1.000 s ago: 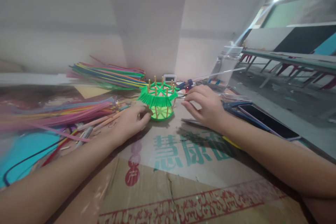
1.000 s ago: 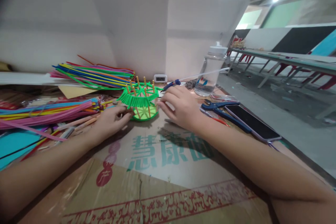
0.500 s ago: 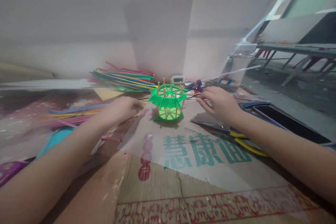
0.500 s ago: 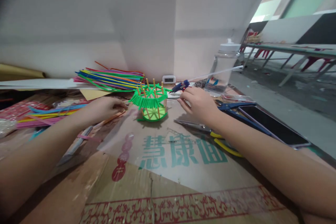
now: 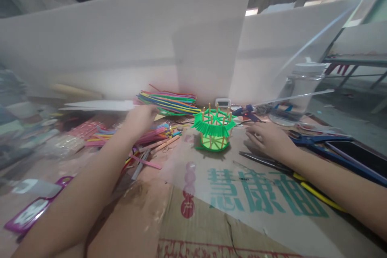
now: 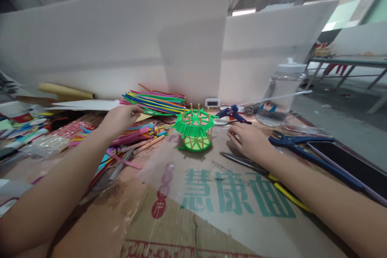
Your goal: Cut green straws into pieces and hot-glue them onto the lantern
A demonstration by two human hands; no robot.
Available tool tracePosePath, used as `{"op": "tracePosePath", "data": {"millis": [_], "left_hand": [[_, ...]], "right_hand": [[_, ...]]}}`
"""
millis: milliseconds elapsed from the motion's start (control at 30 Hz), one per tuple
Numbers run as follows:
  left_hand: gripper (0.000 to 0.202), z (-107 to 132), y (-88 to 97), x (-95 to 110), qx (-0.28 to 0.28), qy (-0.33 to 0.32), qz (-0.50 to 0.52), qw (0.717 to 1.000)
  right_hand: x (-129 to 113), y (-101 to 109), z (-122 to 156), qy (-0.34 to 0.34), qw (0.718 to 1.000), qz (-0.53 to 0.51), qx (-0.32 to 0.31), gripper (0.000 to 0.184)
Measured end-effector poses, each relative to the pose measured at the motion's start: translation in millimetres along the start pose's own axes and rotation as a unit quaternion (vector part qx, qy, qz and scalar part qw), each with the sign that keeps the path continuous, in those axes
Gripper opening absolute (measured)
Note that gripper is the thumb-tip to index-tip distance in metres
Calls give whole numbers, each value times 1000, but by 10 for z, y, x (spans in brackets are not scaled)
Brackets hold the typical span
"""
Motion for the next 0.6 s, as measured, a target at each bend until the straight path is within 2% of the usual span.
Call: {"op": "tracePosePath", "data": {"millis": [133,200,267,367,433,533,600], "left_hand": [[34,-3,-123,154,-33,-54,66,996],[34,-1,-116,202,-14,-66,78,995],[33,-13,-79,143,26,-55,67,996],[33,-52,-61,-62,76,-23,42,996],[34,-85,-125,-87,80,-50,33,995],[37,-110,-313,109,61,-156,20,986],[41,-134,-439,203,52,-177,11,983]], "right_hand": [[26,-43,10,-15,1000,-15,-19,22],[16,-46,13,-20,999,-19,-27,23],[11,-38,21,-29,999,-23,-25,24],[10,-27,40,-36,999,-30,-11,24],[12,-45,51,-37,999,-32,-12,25],[25,-86,58,-44,998,-27,-29,26],[31,-102,58,-48,998,-28,-39,26]]}}
Point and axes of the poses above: each hand's wrist, its own z-axis away from the middle knuckle, its own y-axis out of the back of the hand, x = y × z, the point moved 9 cm from there along -z, towards the middle knuckle, and after that the axes turned 3 degrees about y, right-handed, at the moved point
